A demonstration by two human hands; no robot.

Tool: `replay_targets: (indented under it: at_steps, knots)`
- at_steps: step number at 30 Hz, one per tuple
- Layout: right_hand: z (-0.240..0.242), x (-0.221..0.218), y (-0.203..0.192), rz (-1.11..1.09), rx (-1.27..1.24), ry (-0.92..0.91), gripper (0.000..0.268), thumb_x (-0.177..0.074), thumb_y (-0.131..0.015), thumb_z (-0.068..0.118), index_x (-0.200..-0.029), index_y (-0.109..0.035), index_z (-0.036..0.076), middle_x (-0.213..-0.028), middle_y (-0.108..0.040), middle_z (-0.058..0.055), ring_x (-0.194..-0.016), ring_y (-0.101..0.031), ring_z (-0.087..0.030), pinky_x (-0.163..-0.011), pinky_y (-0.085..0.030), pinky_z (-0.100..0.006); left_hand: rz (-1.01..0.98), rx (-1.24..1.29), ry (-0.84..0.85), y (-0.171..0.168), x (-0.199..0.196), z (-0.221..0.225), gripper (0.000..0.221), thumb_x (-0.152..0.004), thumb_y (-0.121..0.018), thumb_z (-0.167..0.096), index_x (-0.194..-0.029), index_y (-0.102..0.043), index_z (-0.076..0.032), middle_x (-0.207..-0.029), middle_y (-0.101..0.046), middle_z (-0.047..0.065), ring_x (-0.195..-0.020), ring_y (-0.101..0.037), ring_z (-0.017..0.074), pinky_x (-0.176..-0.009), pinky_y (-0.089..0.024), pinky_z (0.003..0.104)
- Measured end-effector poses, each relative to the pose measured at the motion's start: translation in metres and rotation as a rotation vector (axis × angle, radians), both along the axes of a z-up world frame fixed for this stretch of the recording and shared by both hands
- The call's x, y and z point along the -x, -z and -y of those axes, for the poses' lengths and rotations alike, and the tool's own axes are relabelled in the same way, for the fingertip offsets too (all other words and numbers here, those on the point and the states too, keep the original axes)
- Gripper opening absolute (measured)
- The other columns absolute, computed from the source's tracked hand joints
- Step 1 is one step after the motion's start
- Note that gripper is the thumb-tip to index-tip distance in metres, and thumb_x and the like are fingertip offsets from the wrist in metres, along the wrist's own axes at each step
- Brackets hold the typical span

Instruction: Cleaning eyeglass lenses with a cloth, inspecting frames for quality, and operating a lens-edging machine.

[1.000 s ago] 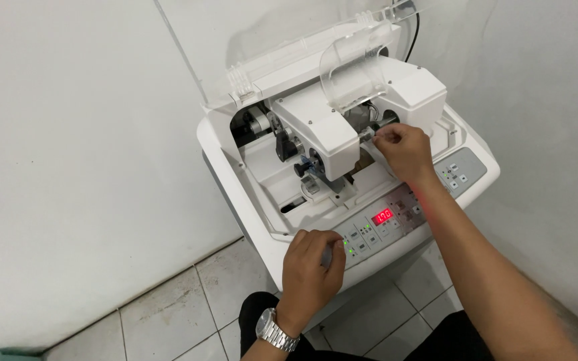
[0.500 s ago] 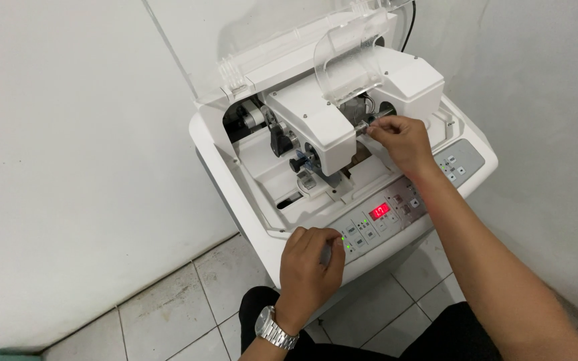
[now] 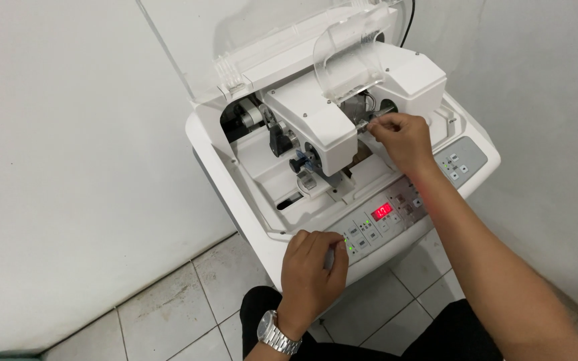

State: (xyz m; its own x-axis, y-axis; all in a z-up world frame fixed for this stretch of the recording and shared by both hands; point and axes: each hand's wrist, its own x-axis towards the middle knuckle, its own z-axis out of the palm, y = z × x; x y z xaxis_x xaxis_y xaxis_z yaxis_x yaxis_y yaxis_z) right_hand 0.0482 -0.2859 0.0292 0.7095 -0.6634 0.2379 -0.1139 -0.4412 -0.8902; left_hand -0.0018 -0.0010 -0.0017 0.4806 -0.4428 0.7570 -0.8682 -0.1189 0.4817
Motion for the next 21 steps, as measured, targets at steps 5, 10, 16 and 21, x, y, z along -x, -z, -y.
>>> replay_targets:
  at_steps: [5,10,16,21]
  knots:
    - [-0.001,0.002,-0.006,0.002,-0.079,-0.038,0.006,-0.094,-0.077,0.019,-0.094,-0.080,0.014,-0.090,-0.076,0.004,-0.083,-0.063,-0.004,-0.081,-0.049,-0.020,-0.046,-0.031,0.008,0.002,0.000,-0.001,0.006,-0.096,-0.062,-0.008,-0.096,-0.068,-0.008,-0.086,-0.071,0.004,-0.071,-0.054,0.0206,-0.066,-0.045,0.033]
    - [0.007,0.000,0.007,-0.029,-0.152,-0.034,0.029,-0.083,-0.079,0.011,-0.112,-0.078,0.015,-0.106,-0.072,0.003,-0.102,-0.065,-0.010,-0.094,-0.052,-0.026,-0.056,-0.053,-0.023,0.004,-0.001,0.002,0.006,-0.095,-0.062,-0.010,-0.093,-0.067,-0.010,-0.085,-0.071,0.002,-0.070,-0.055,0.0212,-0.067,-0.045,0.034]
    - [0.006,0.007,-0.004,-0.034,-0.247,-0.103,0.030,-0.085,-0.071,0.002,-0.114,-0.076,0.011,-0.115,-0.074,0.000,-0.109,-0.067,-0.011,-0.098,-0.056,-0.026,-0.075,-0.057,-0.014,0.005,0.000,0.001,0.006,-0.094,-0.063,-0.009,-0.096,-0.069,-0.009,-0.085,-0.071,0.003,-0.073,-0.058,0.0209,-0.070,-0.048,0.034]
    - [0.007,0.010,-0.008,-0.049,-0.327,-0.092,0.024,-0.086,-0.071,0.010,-0.109,-0.078,0.014,-0.099,-0.074,0.003,-0.093,-0.066,-0.010,-0.084,-0.050,-0.025,-0.058,-0.019,-0.021,0.003,0.000,0.000,0.007,-0.094,-0.063,-0.008,-0.096,-0.069,-0.009,-0.084,-0.070,0.002,-0.072,-0.058,0.0214,-0.069,-0.048,0.034]
